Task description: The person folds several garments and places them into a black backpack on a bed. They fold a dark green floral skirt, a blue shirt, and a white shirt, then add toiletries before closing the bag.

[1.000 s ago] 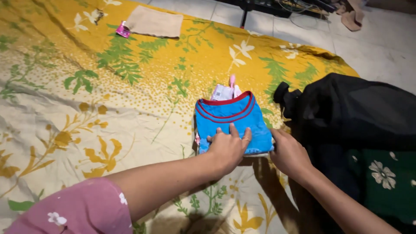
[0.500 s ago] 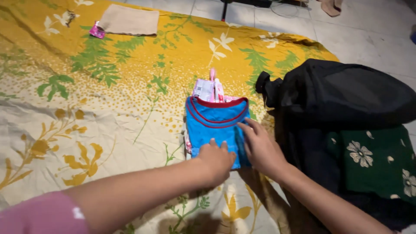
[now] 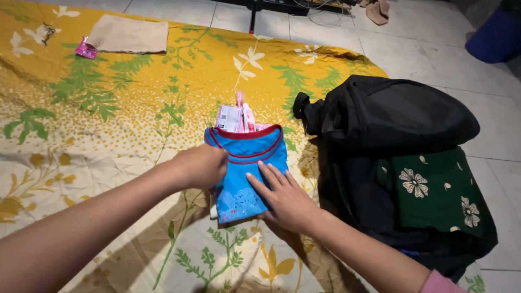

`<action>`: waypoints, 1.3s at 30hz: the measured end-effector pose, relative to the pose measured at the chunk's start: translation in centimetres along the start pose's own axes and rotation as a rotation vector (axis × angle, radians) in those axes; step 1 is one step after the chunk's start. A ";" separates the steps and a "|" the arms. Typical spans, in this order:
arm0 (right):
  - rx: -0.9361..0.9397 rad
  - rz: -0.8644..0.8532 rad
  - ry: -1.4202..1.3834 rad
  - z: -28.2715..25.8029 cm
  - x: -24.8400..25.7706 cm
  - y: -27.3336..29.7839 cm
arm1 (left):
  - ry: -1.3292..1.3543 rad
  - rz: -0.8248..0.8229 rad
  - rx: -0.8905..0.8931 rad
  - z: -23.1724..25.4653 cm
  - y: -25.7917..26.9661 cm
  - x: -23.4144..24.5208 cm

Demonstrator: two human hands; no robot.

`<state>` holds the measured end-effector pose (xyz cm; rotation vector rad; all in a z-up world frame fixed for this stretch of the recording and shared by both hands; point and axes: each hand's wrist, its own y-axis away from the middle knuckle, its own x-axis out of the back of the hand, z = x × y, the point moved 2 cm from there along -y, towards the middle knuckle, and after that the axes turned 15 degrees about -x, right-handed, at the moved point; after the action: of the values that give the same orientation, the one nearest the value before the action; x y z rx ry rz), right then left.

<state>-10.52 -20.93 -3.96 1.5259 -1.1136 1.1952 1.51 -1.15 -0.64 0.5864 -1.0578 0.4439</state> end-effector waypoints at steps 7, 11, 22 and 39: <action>-0.008 0.013 -0.229 2.5 -1.5 -1.3 | 0.104 0.049 0.085 -2.5 0.2 0.4; -0.153 -0.066 -0.777 4.6 -1.6 -2.2 | 0.214 -0.072 0.097 -4.1 -0.1 -1.5; -0.283 -0.190 -1.007 3.2 -2.2 -0.5 | 1.519 -0.004 0.366 -3.5 1.4 -5.3; -0.546 0.098 -1.343 10.2 -4.5 -5.3 | 1.079 0.628 0.370 -4.3 -1.7 -8.1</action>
<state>-3.99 -29.12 -10.57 1.7611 -2.1183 -0.3090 2.00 -0.15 -9.91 0.2319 -0.0756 1.3424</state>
